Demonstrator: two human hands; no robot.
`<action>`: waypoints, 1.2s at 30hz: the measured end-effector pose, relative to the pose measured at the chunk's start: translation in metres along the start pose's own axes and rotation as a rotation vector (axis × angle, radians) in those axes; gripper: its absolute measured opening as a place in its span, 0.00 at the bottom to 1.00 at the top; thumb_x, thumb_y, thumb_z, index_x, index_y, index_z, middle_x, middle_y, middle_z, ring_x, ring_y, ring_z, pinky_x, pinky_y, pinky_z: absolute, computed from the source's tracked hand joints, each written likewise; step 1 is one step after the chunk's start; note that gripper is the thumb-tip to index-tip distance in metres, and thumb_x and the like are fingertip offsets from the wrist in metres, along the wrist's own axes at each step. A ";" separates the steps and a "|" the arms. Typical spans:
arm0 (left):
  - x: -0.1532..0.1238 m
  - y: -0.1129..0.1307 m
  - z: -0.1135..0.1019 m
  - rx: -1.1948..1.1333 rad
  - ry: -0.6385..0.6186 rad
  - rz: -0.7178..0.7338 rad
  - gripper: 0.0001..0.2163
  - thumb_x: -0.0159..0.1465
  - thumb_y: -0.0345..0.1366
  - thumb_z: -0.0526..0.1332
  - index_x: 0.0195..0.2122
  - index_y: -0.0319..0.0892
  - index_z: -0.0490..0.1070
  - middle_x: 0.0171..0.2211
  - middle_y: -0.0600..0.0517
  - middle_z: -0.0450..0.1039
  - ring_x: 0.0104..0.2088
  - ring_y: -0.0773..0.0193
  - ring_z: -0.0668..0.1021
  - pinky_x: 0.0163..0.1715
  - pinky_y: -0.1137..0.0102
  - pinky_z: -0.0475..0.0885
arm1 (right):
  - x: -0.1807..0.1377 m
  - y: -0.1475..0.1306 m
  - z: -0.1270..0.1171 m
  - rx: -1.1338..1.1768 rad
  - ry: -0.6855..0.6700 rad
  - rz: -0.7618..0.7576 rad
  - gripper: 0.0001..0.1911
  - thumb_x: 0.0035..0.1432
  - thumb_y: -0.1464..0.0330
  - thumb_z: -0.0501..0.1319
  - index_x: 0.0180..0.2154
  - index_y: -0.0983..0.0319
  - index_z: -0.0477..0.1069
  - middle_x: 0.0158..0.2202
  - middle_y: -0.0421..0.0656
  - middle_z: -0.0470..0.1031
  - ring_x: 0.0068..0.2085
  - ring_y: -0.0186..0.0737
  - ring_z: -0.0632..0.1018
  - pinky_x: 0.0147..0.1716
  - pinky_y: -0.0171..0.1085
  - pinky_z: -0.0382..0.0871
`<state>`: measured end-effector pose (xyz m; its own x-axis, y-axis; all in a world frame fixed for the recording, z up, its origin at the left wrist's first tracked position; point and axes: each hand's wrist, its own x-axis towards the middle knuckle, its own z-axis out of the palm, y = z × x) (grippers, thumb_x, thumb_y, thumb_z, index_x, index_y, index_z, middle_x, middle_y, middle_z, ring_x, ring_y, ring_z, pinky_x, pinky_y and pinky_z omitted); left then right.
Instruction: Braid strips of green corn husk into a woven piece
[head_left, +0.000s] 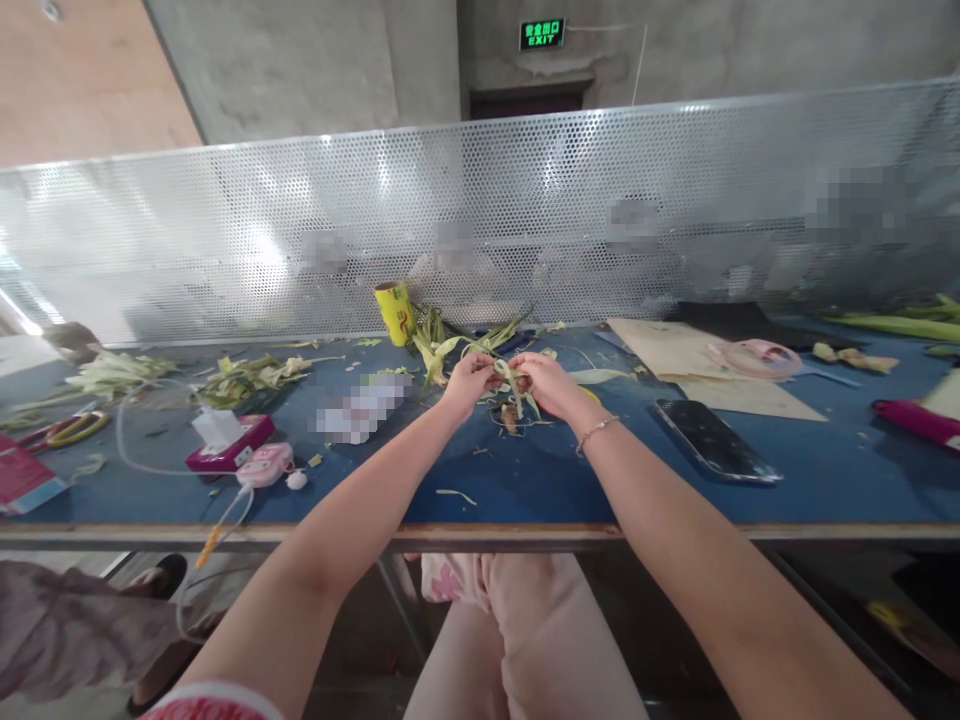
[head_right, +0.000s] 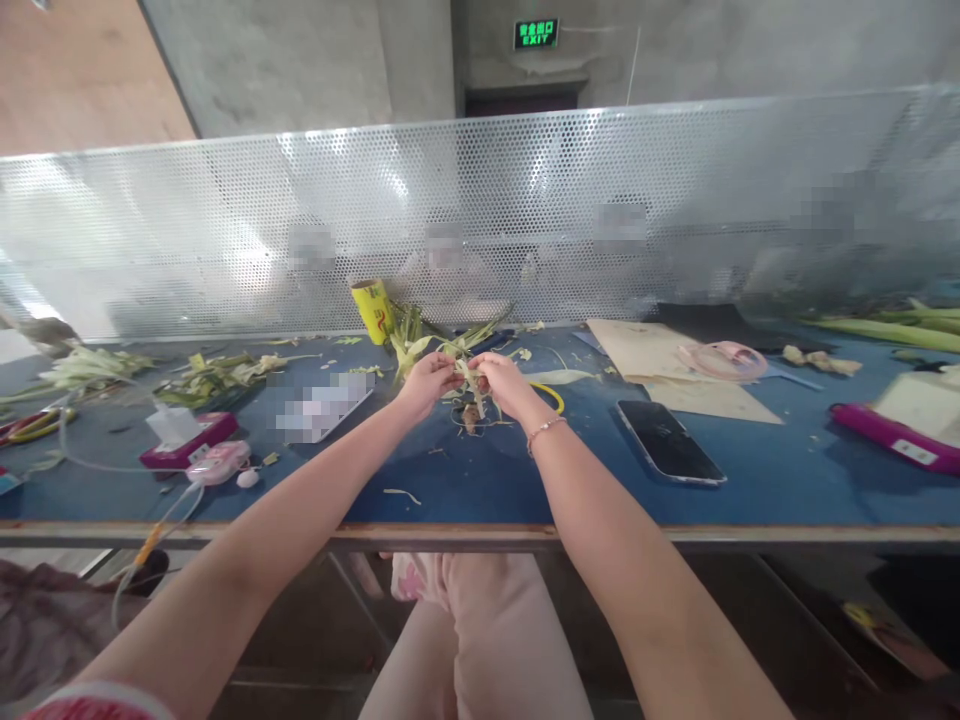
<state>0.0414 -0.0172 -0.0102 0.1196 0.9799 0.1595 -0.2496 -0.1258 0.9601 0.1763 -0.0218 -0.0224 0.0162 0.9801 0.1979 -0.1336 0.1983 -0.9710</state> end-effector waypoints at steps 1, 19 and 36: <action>0.000 0.000 0.000 -0.012 -0.001 0.002 0.06 0.57 0.20 0.59 0.28 0.38 0.65 0.22 0.55 0.69 0.23 0.72 0.75 0.32 0.73 0.73 | 0.000 0.000 0.000 0.004 -0.004 0.002 0.06 0.41 0.74 0.55 0.25 0.62 0.68 0.19 0.36 0.64 0.21 0.29 0.64 0.23 0.32 0.56; 0.001 -0.004 -0.003 0.080 -0.017 0.053 0.10 0.51 0.26 0.67 0.34 0.38 0.71 0.21 0.57 0.69 0.21 0.75 0.68 0.23 0.77 0.62 | 0.001 0.005 0.003 -0.027 0.028 -0.147 0.12 0.46 0.65 0.63 0.32 0.60 0.64 0.24 0.34 0.62 0.25 0.30 0.64 0.27 0.34 0.57; -0.003 -0.002 0.002 0.255 0.105 0.026 0.07 0.56 0.26 0.55 0.24 0.43 0.57 0.17 0.58 0.59 0.17 0.72 0.65 0.21 0.75 0.62 | 0.004 0.008 -0.002 -0.068 -0.089 -0.211 0.13 0.51 0.62 0.58 0.37 0.58 0.75 0.41 0.42 0.77 0.46 0.40 0.73 0.47 0.41 0.63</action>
<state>0.0436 -0.0200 -0.0118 0.0122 0.9848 0.1733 -0.0001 -0.1733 0.9849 0.1769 -0.0166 -0.0294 -0.0510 0.9125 0.4060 -0.0693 0.4023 -0.9129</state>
